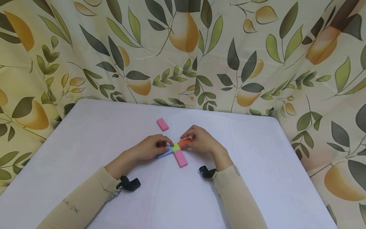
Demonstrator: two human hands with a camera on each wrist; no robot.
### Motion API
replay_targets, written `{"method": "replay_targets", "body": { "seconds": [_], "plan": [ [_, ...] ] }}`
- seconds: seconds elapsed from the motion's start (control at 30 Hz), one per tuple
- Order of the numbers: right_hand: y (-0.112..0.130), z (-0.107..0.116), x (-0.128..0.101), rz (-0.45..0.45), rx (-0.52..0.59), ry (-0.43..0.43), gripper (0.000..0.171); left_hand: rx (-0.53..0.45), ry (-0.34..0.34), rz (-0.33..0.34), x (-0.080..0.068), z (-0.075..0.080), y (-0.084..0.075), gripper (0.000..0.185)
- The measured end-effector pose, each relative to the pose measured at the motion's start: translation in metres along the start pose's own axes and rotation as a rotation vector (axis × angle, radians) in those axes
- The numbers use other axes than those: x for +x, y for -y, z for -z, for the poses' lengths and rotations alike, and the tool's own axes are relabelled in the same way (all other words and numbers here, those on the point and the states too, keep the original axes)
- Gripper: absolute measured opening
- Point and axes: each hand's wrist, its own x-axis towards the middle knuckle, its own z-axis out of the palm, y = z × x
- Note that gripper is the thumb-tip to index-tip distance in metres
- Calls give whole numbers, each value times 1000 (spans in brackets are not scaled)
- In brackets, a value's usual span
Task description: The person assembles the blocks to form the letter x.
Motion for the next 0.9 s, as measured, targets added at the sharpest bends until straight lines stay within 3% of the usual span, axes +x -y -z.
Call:
{"method": "replay_targets", "body": {
  "seconds": [0.4,0.9],
  "plan": [
    [12,10,-9,48,13,-23,35,-8,10,-19,1,0,0,23],
    [18,6,-11,31,-10,27,36,-10,5,2,2,-3,3,22]
  ]
}}
